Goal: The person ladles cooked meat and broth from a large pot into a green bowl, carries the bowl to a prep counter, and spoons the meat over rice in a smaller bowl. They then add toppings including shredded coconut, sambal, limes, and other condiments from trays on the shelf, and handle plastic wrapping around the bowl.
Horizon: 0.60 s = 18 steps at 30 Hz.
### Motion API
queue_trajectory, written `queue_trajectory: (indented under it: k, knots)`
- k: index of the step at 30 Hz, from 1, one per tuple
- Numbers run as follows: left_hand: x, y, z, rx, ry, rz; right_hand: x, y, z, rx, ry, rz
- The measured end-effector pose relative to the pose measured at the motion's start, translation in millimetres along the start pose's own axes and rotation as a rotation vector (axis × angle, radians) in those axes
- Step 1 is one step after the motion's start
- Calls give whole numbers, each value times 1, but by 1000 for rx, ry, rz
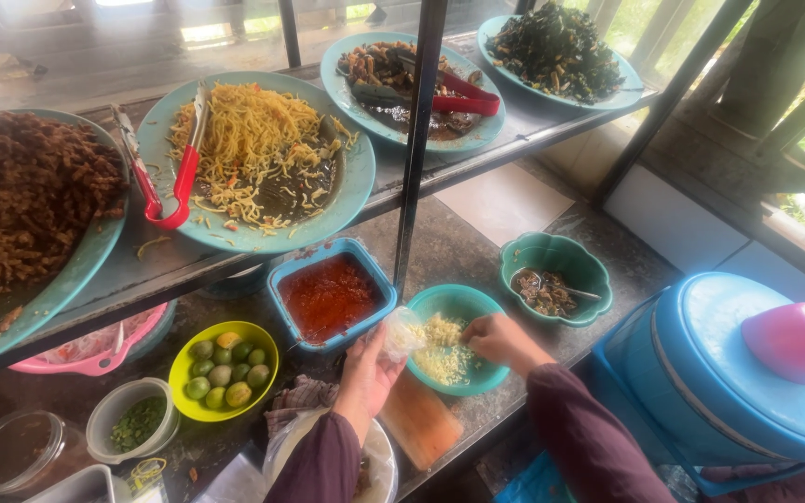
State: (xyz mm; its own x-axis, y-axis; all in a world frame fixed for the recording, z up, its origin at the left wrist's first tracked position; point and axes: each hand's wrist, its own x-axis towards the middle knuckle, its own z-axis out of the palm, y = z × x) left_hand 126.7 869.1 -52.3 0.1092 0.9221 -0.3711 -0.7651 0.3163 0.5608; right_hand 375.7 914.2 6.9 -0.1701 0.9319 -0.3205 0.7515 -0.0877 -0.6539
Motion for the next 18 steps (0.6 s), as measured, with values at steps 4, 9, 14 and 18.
queue_trajectory:
  k: [4, 9, 14, 18]
  knots:
    - [-1, 1, 14, 36, 62, 12, -14, -19, -34, -167, 94, -100]
    - [-5, -3, 32, 33, -41, -65, -38, -57, -35, -400, 158, -96]
    - [-9, -6, 38, 3, -166, -180, -64, -80, -5, -752, 283, -302]
    - [-5, -4, 30, -32, -134, -177, -79, -85, -10, -815, 450, -371]
